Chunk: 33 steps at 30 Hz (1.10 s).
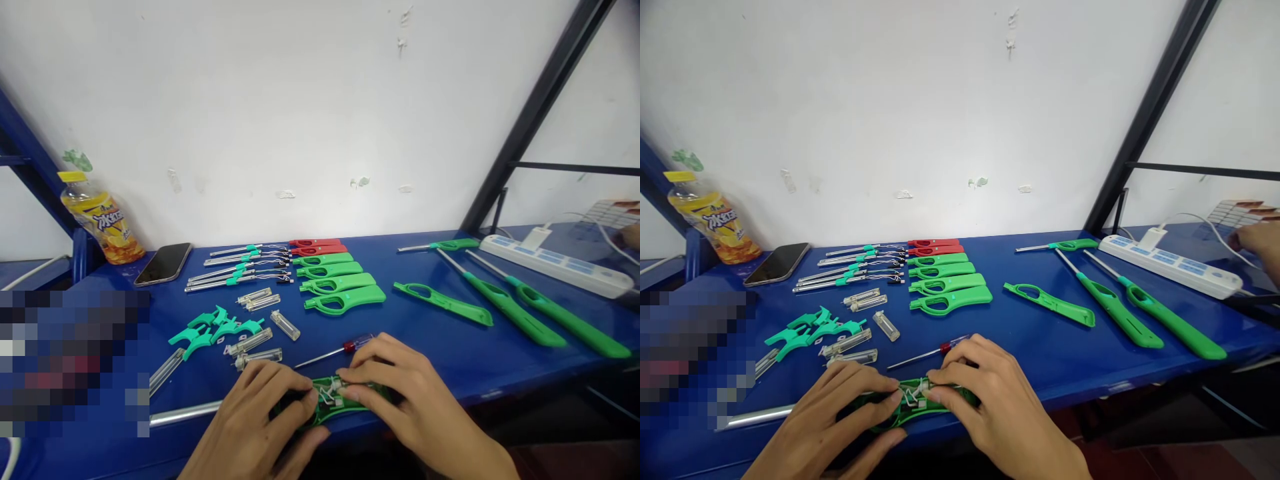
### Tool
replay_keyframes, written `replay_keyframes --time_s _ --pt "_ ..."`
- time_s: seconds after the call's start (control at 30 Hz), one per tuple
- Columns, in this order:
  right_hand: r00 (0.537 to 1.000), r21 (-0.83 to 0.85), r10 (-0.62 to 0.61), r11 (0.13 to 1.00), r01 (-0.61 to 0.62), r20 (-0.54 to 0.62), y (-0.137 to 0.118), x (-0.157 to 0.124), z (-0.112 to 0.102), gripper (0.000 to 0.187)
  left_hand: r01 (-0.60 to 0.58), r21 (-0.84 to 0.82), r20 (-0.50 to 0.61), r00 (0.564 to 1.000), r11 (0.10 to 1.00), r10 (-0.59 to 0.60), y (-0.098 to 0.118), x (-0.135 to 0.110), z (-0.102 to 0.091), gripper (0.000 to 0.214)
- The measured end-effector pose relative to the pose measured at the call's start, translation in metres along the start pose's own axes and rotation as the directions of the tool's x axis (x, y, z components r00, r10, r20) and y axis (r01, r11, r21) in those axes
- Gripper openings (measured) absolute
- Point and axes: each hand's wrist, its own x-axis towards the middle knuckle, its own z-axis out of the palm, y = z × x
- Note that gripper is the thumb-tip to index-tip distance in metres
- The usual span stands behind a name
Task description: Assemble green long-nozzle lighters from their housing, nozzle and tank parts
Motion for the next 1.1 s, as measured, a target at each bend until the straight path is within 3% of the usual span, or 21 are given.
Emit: replay_keyframes --time_s 0.33,0.5,0.7,0.87,1.1 --pt "1.0 -0.032 -0.011 0.999 0.011 0.005 0.0 0.001 0.0 0.013 -0.106 0.155 0.206 0.976 0.982 0.073 -0.005 -0.004 -0.02 0.054" --pt "1.0 -0.048 -0.017 0.999 0.017 0.005 0.001 0.001 0.001 0.016 -0.214 0.21 0.147 0.972 0.954 0.186 -0.005 0.007 -0.016 0.033" --pt "0.999 -0.014 -0.038 0.999 0.038 -0.008 0.0 0.0 0.002 0.016 -0.295 0.335 0.015 0.951 0.895 0.308 -0.001 0.016 -0.009 0.037" --pt "1.0 0.014 -0.03 0.999 0.03 -0.011 -0.002 0.002 0.002 0.019 -0.283 0.325 -0.029 0.951 0.902 0.309 -0.01 0.002 0.003 0.026" --pt "0.999 0.022 -0.047 0.999 0.047 -0.022 -0.001 0.002 0.003 0.024 -0.299 0.31 0.011 0.95 0.903 0.311 -0.012 0.0 0.005 0.03"
